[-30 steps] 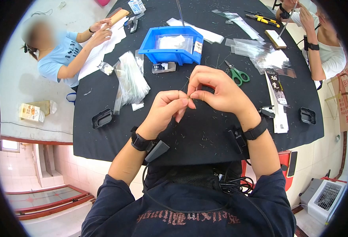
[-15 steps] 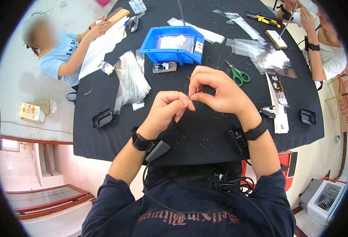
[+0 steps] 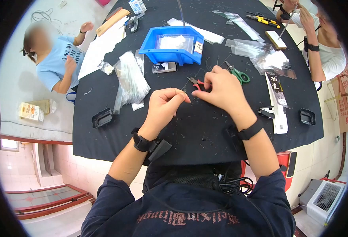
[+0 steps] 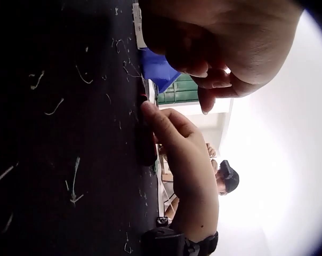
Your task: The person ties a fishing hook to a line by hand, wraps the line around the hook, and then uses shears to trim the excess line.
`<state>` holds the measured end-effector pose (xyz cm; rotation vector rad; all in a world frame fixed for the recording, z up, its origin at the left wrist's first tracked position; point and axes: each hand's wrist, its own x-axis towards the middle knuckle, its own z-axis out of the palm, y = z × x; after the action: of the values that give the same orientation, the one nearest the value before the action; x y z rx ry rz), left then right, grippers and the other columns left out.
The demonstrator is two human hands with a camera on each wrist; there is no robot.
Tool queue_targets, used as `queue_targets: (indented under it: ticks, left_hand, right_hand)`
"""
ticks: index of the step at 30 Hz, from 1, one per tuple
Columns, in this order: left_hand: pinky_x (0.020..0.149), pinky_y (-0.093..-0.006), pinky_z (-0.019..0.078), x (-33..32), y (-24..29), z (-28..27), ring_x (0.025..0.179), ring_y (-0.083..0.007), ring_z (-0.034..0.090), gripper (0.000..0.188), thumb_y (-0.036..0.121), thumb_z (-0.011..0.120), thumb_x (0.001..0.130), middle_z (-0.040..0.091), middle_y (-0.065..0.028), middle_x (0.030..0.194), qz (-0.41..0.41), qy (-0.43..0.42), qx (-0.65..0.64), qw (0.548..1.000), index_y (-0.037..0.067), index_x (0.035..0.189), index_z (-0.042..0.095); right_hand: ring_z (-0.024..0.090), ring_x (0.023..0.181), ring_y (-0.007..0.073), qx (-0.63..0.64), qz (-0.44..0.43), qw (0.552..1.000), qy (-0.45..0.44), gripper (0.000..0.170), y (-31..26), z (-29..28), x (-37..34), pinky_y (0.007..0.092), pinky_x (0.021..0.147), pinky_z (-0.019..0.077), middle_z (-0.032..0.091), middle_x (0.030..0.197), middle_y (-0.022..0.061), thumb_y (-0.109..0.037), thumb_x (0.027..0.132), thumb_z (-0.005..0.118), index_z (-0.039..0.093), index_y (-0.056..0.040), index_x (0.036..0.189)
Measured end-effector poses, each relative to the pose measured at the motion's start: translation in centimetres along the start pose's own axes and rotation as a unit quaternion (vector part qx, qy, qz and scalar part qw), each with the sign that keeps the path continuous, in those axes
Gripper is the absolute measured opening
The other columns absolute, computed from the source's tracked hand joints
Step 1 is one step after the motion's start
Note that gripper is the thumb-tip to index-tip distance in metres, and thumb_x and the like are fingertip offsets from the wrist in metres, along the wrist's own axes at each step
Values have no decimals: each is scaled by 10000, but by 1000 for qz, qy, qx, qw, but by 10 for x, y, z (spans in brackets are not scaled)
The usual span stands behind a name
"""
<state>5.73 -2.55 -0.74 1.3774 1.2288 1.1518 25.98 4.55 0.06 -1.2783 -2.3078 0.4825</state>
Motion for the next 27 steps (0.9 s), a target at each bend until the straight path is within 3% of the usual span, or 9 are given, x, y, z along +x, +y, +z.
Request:
queue_targets:
  ticks: [7, 9, 10, 13, 17, 19, 23, 25, 27]
  left_hand:
    - [449, -186, 316, 0, 0, 1, 492, 3, 451, 200, 122, 611, 922, 616, 34, 653, 21, 18, 33, 999, 4, 825, 741]
    - [449, -186, 317, 0, 0, 1, 491, 3, 451, 201, 123, 611, 923, 616, 36, 651, 30, 22, 39, 999, 5, 826, 742]
    - [449, -187, 319, 0, 1, 0, 491, 2, 455, 202, 124, 611, 924, 617, 36, 651, 27, 22, 38, 999, 5, 826, 741]
    - [449, -188, 321, 0, 1, -1, 490, 1, 460, 204, 128, 609, 925, 618, 36, 652, 26, 24, 38, 999, 5, 828, 741]
    - [449, -188, 323, 0, 2, -2, 490, 0, 464, 209, 133, 606, 925, 617, 34, 650, 25, 27, 33, 999, 4, 831, 740]
    - [449, -188, 323, 0, 2, -2, 490, -1, 465, 210, 134, 605, 925, 617, 34, 650, 22, 25, 29, 999, 3, 831, 740]
    - [450, -187, 324, 0, 2, -2, 490, -2, 463, 213, 135, 600, 930, 599, 42, 635, 19, 23, 21, 999, 3, 836, 740]
    - [452, -186, 324, 1, 1, -2, 492, -1, 460, 216, 137, 599, 933, 583, 48, 625, 17, 22, 19, 999, 4, 838, 740]
    - [455, -185, 324, 1, 1, -3, 493, -1, 457, 218, 139, 597, 937, 567, 54, 614, 15, 22, 18, 999, 5, 840, 739]
  right_hand:
    - [623, 711, 255, -28, 1, 998, 63, 231, 0, 14, -2, 363, 621, 491, 608, 753, 75, -264, 683, 816, 675, -86, 729]
    - [602, 624, 179, 134, 91, 987, 11, 185, 4, 8, 2, 315, 570, 456, 637, 680, 54, -212, 731, 783, 700, -51, 770]
    - [602, 624, 179, 134, 90, 987, 12, 185, 6, 4, 4, 315, 570, 456, 637, 680, 54, -212, 731, 783, 700, -51, 770]
    - [559, 629, 67, 343, 205, 916, -36, 208, 8, -14, 9, 239, 560, 414, 628, 673, -10, -212, 833, 747, 703, -14, 790]
    - [601, 699, 70, 450, 223, 864, -39, 254, 11, -31, 10, 226, 603, 442, 732, 873, 75, -266, 902, 653, 705, -19, 936]
    - [619, 750, 76, 514, 293, 804, -61, 278, 10, -37, 9, 241, 626, 461, 744, 946, 104, -277, 919, 619, 692, -19, 990]
    - [608, 733, 76, 516, 282, 804, -87, 249, 20, -27, 11, 243, 624, 459, 741, 938, 99, -262, 907, 630, 699, -25, 947]
    - [585, 682, 72, 440, 204, 871, -79, 222, 23, -18, 12, 231, 586, 435, 727, 876, 68, -254, 901, 637, 687, -40, 878]
    - [570, 671, 63, 392, 181, 898, -89, 210, 21, -15, 11, 226, 580, 420, 710, 838, 45, -248, 895, 642, 675, -47, 843]
